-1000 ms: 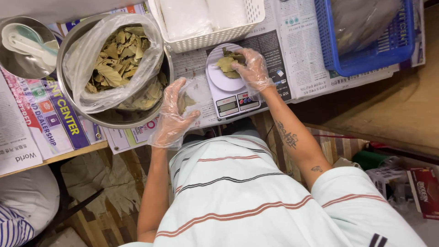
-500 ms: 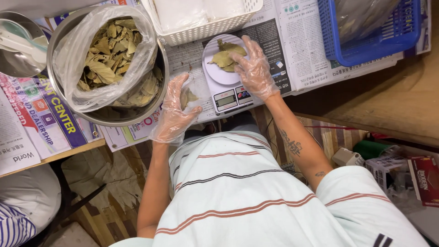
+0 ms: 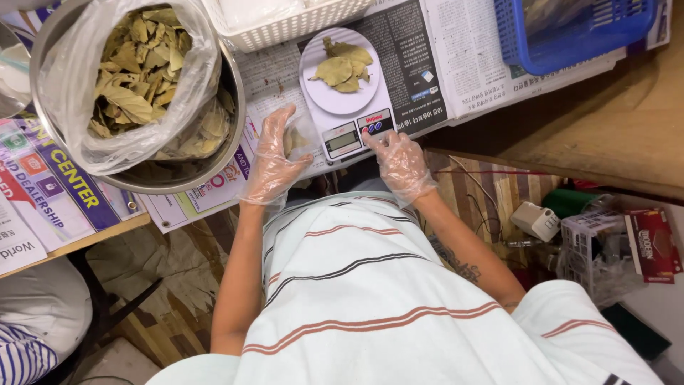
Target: Weighing dried leaves on a digital scale and transferring them to a basket
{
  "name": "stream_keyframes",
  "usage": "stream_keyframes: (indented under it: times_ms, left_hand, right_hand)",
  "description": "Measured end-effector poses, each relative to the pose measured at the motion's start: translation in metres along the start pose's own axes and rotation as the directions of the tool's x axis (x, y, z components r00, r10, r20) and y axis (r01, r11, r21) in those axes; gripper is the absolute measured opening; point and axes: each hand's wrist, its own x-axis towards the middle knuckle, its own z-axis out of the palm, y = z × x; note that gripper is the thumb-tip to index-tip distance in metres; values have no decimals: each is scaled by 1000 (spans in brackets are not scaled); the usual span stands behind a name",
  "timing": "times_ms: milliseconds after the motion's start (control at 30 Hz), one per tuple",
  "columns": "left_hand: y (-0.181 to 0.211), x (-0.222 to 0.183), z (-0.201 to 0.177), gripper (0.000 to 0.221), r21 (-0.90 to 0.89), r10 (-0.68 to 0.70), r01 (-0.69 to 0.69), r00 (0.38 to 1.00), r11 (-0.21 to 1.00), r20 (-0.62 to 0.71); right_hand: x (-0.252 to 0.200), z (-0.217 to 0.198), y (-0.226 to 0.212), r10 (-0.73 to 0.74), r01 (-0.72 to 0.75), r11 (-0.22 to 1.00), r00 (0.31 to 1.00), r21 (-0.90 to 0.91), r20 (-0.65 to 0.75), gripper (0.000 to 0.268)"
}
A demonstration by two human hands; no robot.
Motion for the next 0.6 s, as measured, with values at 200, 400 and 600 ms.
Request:
stream_keyframes:
  times_ms: [200,400,600]
  left_hand:
    - [-9,-2,4,89,39,-16,15,1000,999,8]
    - [0,-8,-4,88,26,-42,42,999,999,-20]
    - [0,-15,-3,88,27,-56,57,998,998,-33]
  right_hand:
    - [-1,0,-15,139,-130,990,959,-52,248,62]
    - [14,12,3,215,-243,970,887,17,409,52]
    - [9,-9,2,215,-225,974,868,-32,447,60]
